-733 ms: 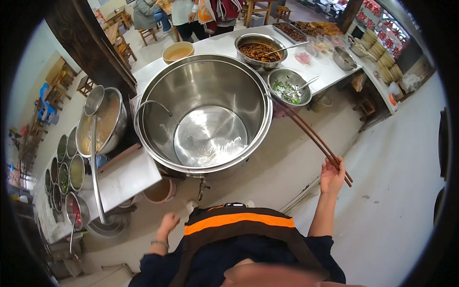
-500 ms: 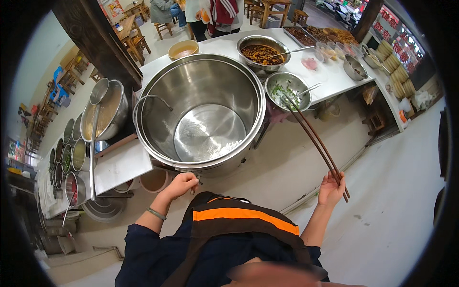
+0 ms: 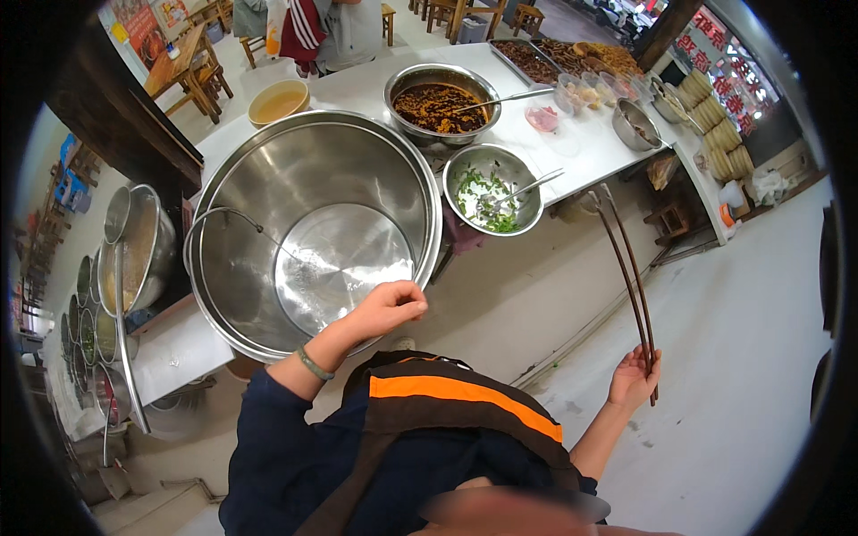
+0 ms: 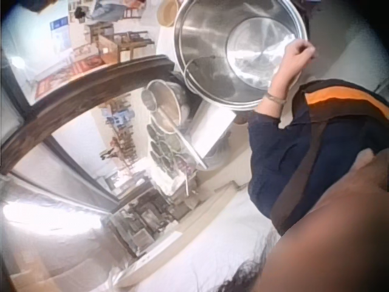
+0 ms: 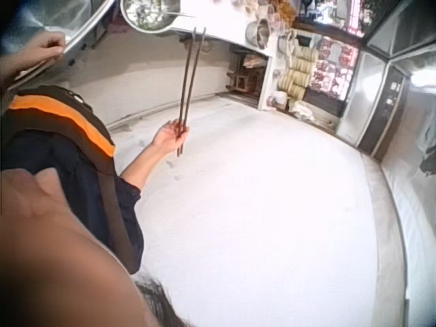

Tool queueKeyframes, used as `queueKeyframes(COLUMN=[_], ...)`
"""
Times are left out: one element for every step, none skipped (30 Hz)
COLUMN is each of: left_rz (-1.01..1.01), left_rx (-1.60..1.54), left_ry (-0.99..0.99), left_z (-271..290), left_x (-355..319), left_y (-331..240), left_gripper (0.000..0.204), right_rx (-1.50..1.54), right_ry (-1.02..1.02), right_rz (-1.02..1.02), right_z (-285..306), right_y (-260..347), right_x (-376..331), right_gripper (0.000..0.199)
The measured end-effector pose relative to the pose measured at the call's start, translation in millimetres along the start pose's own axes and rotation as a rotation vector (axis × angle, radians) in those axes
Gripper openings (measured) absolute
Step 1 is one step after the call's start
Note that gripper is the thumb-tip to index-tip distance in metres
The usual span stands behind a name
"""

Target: The person assembles a bowl of noodle soup by ladling broth into a bowl, then adding cooked noodles, sliced meat, a boiled egg, and various toppings using chopsticks and a ladle. The person finishes by adding chopped green onions and a spoonful of chili oil.

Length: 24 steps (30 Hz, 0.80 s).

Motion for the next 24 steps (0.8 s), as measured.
queueKeyframes(left_rz=[-0.025, -0.04, -0.036, -0.038, -0.041, -0.04, -0.035, -0.039, -0.049, -0.115, -0.19, -0.248, -0.32, -0.363, -0.431, -0.469, -0.513, -0.577, -0.612, -0.675, -0.678, -0.69, -0.721, -0.754], left_rx=[-0.01, -0.009, -0.029, -0.046, -0.063, 0.0, 0.06, 0.073, 0.055, 0.042, 0.043, 0.009, -0.018, -0.007, -0.036, -0.089, -0.075, -0.116, -0.195, -0.293, -0.425, -0.534, -0.624, -0.651], left_ry=[0.023, 0.036, 0.051, 0.061, 0.067, 0.029, -0.02, -0.094, -0.184, -0.29, -0.396, -0.493, -0.588, -0.692, -0.787, -0.857, -0.911, -0.957, -0.998, -1.043, -1.104, -1.174, -1.224, -1.241], left_z=[-3, -6, -8, -9, -9, -4, 2, 9, 17, 25, 33, 42, 51, 62, 72, 85, 97, 111, 128, 145, 167, 190, 213, 238], left_x=[15, 29, 41, 53, 65, 77, 87, 97, 107, 116, 120, 123, 126, 126, 125, 125, 123, 120, 116, 114, 109, 107, 108, 116], left_y=[-2, -5, -7, -9, -12, -15, -18, -21, -24, -33, -41, -50, -60, -69, -78, -85, -93, -100, -105, -109, -110, -110, -111, -116], left_gripper=[0.011, 0.01, 0.01, 0.011, 0.011, 0.011, 0.011, 0.011, 0.011, 0.012, 0.013, 0.013, 0.014, 0.015, 0.016, 0.018, 0.02, 0.021, 0.022, 0.021, 0.022, 0.022, 0.022, 0.022], right_rx=[0.004, 0.008, 0.011, -0.002, 0.003, 0.003, 0.002, 0.017, 0.013, 0.017, 0.014, 0.036, 0.052, 0.056, 0.053, 0.054, 0.061, 0.067, 0.072, 0.069, 0.069, 0.071, 0.063, 0.072], right_ry=[0.003, -0.005, -0.034, -0.051, -0.06, -0.063, -0.064, -0.07, -0.044, -0.007, -0.009, 0.027, 0.067, 0.088, 0.103, 0.111, 0.125, 0.142, 0.164, 0.194, 0.211, 0.228, 0.221, 0.261], right_rz=[-0.004, -0.004, -0.001, 0.001, -0.01, -0.024, -0.048, -0.059, -0.07, -0.078, -0.077, -0.101, -0.11, -0.114, -0.113, -0.129, -0.142, -0.155, -0.165, -0.175, -0.184, -0.189, -0.188, -0.203], right_z=[2, 6, 12, 19, 26, 33, 40, 48, 54, 57, 65, 67, 69, 70, 70, 70, 69, 65, 60, 54, 48, 42, 36, 29], right_y=[1, 2, 3, 2, 3, 3, 1, 0, 2, 2, 2, 3, 3, 4, 4, 2, -1, -4, -8, -13, -18, -24, -29, -36], right_x=[5, 12, 20, 27, 36, 46, 60, 74, 89, 111, 129, 148, 166, 184, 201, 218, 233, 248, 263, 276, 288, 299, 310, 319], right_gripper=[0.022, 0.022, 0.022, 0.022, 0.023, 0.023, 0.023, 0.024, 0.025, 0.025, 0.025, 0.026, 0.026, 0.025, 0.025, 0.025, 0.025, 0.024, 0.024, 0.023, 0.023, 0.023, 0.023, 0.023])
Point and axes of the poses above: each hand's wrist, its own x-axis towards the middle knuckle, its own z-axis out of the back of the hand, y = z × x, the point moved 6 cm from there along x, towards the middle knuckle, and after that the axes turned 9 degrees about y, right-handed, at the moved point
